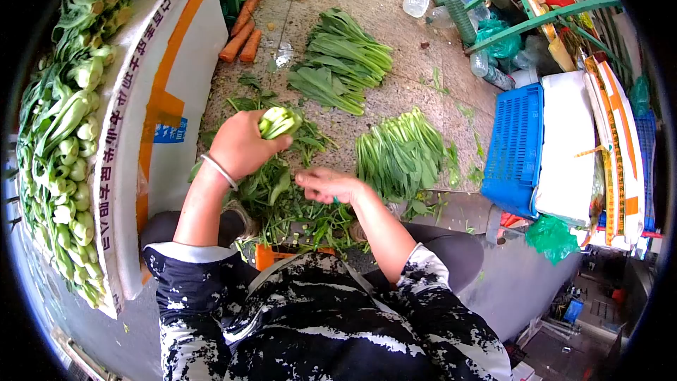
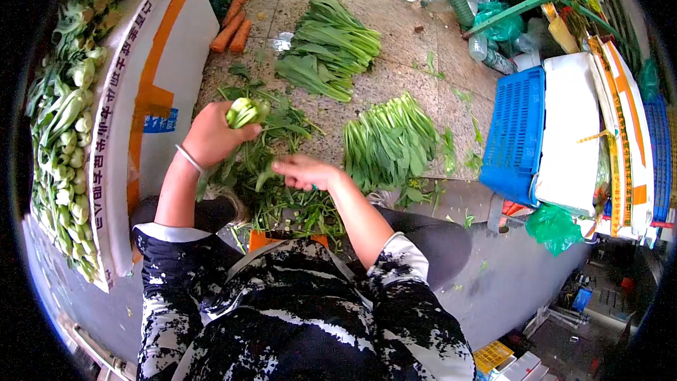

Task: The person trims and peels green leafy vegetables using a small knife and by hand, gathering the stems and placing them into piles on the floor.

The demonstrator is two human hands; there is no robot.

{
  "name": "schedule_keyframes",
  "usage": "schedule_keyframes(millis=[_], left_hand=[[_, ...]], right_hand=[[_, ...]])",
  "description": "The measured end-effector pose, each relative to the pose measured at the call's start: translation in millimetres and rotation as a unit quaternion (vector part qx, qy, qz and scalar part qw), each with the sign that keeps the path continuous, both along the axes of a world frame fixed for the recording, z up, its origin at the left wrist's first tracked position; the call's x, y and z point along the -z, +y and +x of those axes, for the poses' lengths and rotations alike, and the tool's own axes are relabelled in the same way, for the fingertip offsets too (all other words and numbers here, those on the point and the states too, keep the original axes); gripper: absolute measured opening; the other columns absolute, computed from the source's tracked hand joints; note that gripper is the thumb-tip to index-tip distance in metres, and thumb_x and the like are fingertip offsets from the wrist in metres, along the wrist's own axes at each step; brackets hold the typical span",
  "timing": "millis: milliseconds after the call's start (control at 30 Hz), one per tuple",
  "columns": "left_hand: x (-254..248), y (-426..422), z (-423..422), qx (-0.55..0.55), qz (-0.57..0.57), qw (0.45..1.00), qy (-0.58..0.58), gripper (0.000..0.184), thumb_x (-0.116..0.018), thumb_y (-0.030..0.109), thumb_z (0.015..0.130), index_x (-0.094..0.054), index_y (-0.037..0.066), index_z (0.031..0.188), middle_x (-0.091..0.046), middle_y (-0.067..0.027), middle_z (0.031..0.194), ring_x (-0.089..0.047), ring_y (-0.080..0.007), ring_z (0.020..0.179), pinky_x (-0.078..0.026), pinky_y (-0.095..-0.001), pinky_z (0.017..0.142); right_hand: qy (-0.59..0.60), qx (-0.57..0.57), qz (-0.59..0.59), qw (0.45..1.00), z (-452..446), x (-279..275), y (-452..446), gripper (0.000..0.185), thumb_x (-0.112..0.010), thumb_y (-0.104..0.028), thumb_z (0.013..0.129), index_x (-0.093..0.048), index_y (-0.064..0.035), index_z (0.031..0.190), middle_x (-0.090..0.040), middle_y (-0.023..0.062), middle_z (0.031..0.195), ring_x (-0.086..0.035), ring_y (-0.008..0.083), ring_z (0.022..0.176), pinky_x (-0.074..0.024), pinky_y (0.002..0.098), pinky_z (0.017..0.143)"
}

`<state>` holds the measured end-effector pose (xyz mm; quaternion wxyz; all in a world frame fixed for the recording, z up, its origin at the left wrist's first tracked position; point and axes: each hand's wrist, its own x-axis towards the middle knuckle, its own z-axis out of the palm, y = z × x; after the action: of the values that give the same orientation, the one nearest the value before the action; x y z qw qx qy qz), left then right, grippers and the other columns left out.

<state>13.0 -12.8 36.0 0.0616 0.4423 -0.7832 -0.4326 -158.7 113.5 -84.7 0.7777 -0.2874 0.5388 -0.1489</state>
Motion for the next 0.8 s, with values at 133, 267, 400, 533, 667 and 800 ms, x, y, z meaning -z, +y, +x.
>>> schedule_keyframes(millis=[133, 267, 400, 533, 667, 800], left_hand=[[8.2, -0.3, -2.2, -0.039, -0.051, 0.998, 0.019, 0.038, -0.069, 0.033, 0.071, -0.061, 0.001, 0.089, -0.063, -0.0188, 0.077, -0.061, -0.0346, 0.074, -0.048, -0.0393, 0.068], [10.3, 1.6, -6.7, -0.072, -0.088, 0.993, 0.018, 0.036, -0.068, 0.032, 0.073, -0.059, 0.002, 0.092, -0.062, -0.0172, 0.079, -0.060, -0.0334, 0.074, -0.047, -0.0386, 0.067], [15.4, -0.5, -7.8, -0.086, -0.092, 0.992, 0.026, 0.033, -0.072, 0.026, 0.071, -0.059, 0.002, 0.089, -0.062, -0.0158, 0.078, -0.060, -0.0299, 0.072, -0.047, -0.0356, 0.065], [13.2, -0.4, -9.1, -0.096, -0.093, 0.989, 0.070, 0.032, -0.074, 0.022, 0.068, -0.059, 0.002, 0.089, -0.063, -0.0134, 0.076, -0.062, -0.0249, 0.071, -0.048, -0.0325, 0.065], [14.4, 5.3, -12.2, -0.071, -0.050, 0.993, 0.084, 0.028, -0.073, 0.014, 0.066, -0.061, 0.002, 0.089, -0.064, -0.0113, 0.077, -0.063, -0.0193, 0.070, -0.049, -0.0296, 0.066], [19.3, 15.1, -17.4, -0.009, -0.041, 0.988, 0.145, 0.029, -0.069, 0.007, 0.067, -0.064, 0.002, 0.094, -0.065, -0.0124, 0.095, -0.063, -0.0173, 0.083, -0.048, -0.0283, 0.075]], right_hand=[[0.220, 0.379, -0.115, 0.891, -43.9, 53.9, -36.3, 0.046, -0.060, -0.028, 0.083, -0.044, -0.0010, 0.117, -0.055, 0.0031, 0.072, -0.048, 0.0089, 0.047, -0.0324, 0.0197, 0.038], [0.270, 0.631, -0.072, 0.724, -89.2, 96.7, -78.1, 0.030, -0.057, -0.020, 0.085, -0.048, 0.0009, 0.105, -0.057, 0.0094, 0.073, -0.059, 0.0193, 0.052, -0.0318, 0.0242, 0.034], [0.252, 0.656, 0.029, 0.711, -107.4, 105.6, -87.8, 0.021, -0.060, -0.014, 0.083, -0.049, 0.0002, 0.094, -0.058, 0.0103, 0.074, -0.063, 0.0223, 0.058, -0.0327, 0.0271, 0.033], [0.232, 0.644, -0.095, 0.722, -91.5, 88.3, -73.6, 0.018, -0.066, -0.011, 0.078, -0.054, -0.0007, 0.087, -0.060, 0.0074, 0.074, -0.061, 0.0166, 0.060, -0.0379, 0.0248, 0.040], [0.327, 0.535, -0.376, 0.682, -56.3, 36.8, -46.2, 0.021, -0.072, -0.012, 0.074, -0.059, 0.0009, 0.084, -0.060, 0.0046, 0.075, -0.054, 0.0100, 0.057, -0.0421, 0.0207, 0.052], [0.412, 0.450, -0.418, 0.674, -19.0, -32.1, -19.7, 0.020, -0.073, -0.010, 0.073, -0.060, 0.0025, 0.083, -0.061, 0.0034, 0.075, -0.050, 0.0075, 0.058, -0.0429, 0.0198, 0.056]])
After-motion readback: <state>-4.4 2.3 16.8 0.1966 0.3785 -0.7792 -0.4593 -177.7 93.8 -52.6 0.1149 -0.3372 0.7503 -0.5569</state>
